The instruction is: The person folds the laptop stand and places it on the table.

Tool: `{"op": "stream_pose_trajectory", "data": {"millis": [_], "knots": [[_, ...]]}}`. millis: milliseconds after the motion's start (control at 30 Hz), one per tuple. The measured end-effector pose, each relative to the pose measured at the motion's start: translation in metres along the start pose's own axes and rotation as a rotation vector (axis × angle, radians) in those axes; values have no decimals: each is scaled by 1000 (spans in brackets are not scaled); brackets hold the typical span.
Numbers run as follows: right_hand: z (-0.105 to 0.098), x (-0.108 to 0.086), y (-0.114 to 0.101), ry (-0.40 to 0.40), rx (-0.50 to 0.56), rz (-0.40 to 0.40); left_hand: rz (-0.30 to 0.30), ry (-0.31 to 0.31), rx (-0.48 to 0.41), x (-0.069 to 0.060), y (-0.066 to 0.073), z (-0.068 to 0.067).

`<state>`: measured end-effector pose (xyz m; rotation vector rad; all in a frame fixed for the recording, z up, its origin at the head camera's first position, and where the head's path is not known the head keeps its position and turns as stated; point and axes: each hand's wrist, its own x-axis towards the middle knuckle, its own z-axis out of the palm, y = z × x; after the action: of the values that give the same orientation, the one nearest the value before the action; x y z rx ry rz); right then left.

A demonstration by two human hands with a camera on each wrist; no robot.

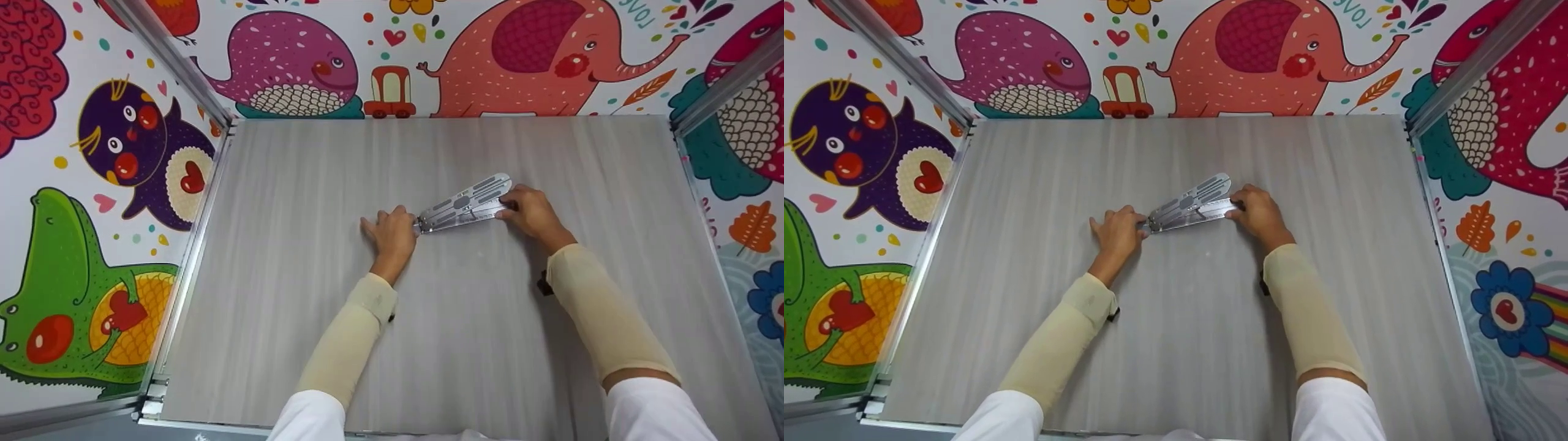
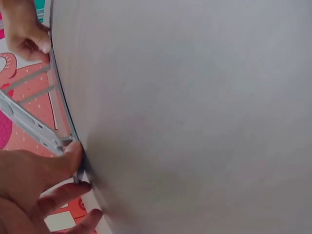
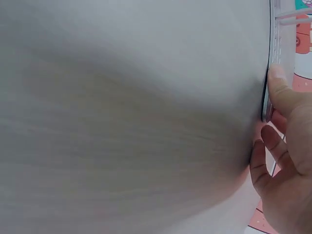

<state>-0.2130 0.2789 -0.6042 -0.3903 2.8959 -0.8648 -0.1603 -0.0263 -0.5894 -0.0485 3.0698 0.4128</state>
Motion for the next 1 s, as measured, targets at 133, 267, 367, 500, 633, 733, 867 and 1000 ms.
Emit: {"op": "stream_pose_trajectory", "data": {"millis": [133,267,367,500,633,733,867,1000], "knots": [[5,-12,-6,40,-2,8,36,-34,-23,18,-5,-7],[13,-27,-16,91,-15,51,93,-84,-14,39,-10,-13],[19,-37,-23,138,-27,71,132,-126,9,54,-14,-16],[26,-49,-32,203,-43,84,174,-158,51,71,-15,-19],[32,-63,-42,246,-68,115,202,-171,98,84,-13,-20],[40,-74,-50,277,-100,143,210,-177,135,88,-10,-20],[51,-87,-62,311,-141,176,209,-182,175,93,-7,-18],[56,-94,-71,320,-174,183,196,-178,188,98,-5,-18]]}}
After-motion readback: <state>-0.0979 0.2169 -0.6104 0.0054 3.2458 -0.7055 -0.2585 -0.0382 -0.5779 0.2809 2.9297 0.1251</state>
